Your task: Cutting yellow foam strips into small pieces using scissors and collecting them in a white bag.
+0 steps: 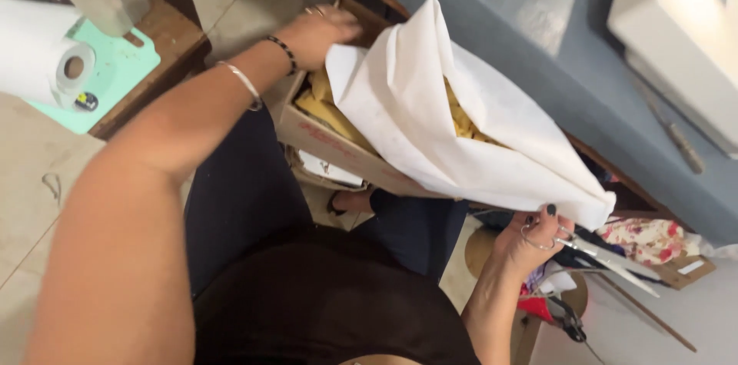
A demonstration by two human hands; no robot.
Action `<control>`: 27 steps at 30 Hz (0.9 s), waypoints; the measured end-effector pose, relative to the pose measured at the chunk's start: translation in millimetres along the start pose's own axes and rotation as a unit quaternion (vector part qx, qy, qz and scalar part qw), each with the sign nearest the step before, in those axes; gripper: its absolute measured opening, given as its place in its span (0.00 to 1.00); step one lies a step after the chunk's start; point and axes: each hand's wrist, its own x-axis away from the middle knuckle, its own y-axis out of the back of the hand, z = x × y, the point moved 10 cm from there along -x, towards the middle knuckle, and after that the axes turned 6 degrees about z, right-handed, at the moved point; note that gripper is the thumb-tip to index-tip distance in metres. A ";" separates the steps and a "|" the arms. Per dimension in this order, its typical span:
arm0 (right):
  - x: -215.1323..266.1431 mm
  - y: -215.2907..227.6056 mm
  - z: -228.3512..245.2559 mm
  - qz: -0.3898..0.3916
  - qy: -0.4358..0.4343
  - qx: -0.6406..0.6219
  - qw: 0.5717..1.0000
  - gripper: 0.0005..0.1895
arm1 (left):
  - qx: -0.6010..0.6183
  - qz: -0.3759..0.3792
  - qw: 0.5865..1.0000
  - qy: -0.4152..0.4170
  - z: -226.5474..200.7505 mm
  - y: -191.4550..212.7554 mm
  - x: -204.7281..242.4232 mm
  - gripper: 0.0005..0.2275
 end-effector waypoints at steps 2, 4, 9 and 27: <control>5.8 -6.1 5.5 0.019 -0.002 0.005 1.000 0.09 | -0.040 0.117 0.989 -0.075 -2.0 -46.0 -29.0 0.22; -0.6 5.0 -3.6 0.020 -0.012 -0.005 1.000 0.10 | -0.036 0.189 0.977 -0.086 19.5 -102.2 -55.8 0.17; 21.8 -39.9 31.8 0.133 0.006 0.025 0.991 0.27 | 0.001 0.199 0.975 -0.096 -7.3 -100.8 -56.2 0.14; 3.2 -112.6 73.8 0.240 0.175 0.048 0.954 0.20 | -0.192 -0.299 0.911 -0.211 -83.1 152.3 81.9 0.00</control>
